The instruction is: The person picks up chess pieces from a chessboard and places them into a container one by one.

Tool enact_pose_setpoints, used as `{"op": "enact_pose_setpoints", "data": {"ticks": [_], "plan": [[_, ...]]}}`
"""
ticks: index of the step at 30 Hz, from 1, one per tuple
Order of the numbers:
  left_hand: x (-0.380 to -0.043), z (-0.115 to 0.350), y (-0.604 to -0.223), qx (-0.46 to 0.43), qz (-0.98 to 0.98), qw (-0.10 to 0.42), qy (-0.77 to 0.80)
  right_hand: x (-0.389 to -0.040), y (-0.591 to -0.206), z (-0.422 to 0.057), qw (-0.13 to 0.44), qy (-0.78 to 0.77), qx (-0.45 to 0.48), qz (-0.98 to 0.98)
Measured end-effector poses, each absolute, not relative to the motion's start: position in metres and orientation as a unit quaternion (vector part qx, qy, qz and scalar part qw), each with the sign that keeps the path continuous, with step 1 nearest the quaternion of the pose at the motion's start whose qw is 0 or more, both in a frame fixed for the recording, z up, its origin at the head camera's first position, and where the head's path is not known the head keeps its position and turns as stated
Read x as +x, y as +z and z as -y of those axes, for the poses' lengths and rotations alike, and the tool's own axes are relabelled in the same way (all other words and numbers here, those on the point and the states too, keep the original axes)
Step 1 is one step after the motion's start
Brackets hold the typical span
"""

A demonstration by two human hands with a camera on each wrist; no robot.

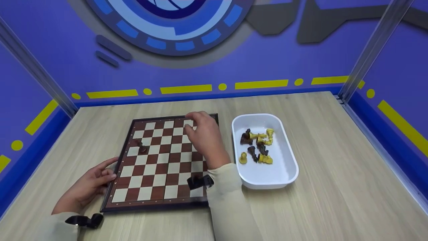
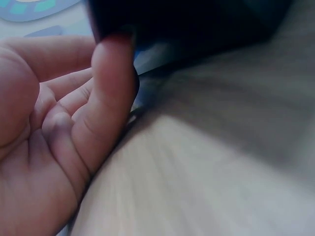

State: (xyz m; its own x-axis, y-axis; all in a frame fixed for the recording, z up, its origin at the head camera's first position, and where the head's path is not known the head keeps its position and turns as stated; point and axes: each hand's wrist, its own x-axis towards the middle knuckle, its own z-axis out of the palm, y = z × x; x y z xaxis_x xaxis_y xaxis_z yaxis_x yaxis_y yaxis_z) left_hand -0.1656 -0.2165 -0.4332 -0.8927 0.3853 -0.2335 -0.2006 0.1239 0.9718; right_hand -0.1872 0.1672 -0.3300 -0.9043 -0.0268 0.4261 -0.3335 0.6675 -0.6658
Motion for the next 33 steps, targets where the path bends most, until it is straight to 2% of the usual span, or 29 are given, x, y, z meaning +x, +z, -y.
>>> {"op": "enact_pose_setpoints", "data": {"ticks": [9, 33], "plan": [[-0.167, 0.216, -0.431, 0.072, -0.715, 0.220, 0.659, -0.193, -0.337, -0.150, 0.156, 0.405, 0.100, 0.895], [-0.165, 0.215, -0.434, 0.062, -0.714, 0.217, 0.663, -0.213, -0.375, -0.101, 0.133, 0.413, 0.136, 0.891]]}}
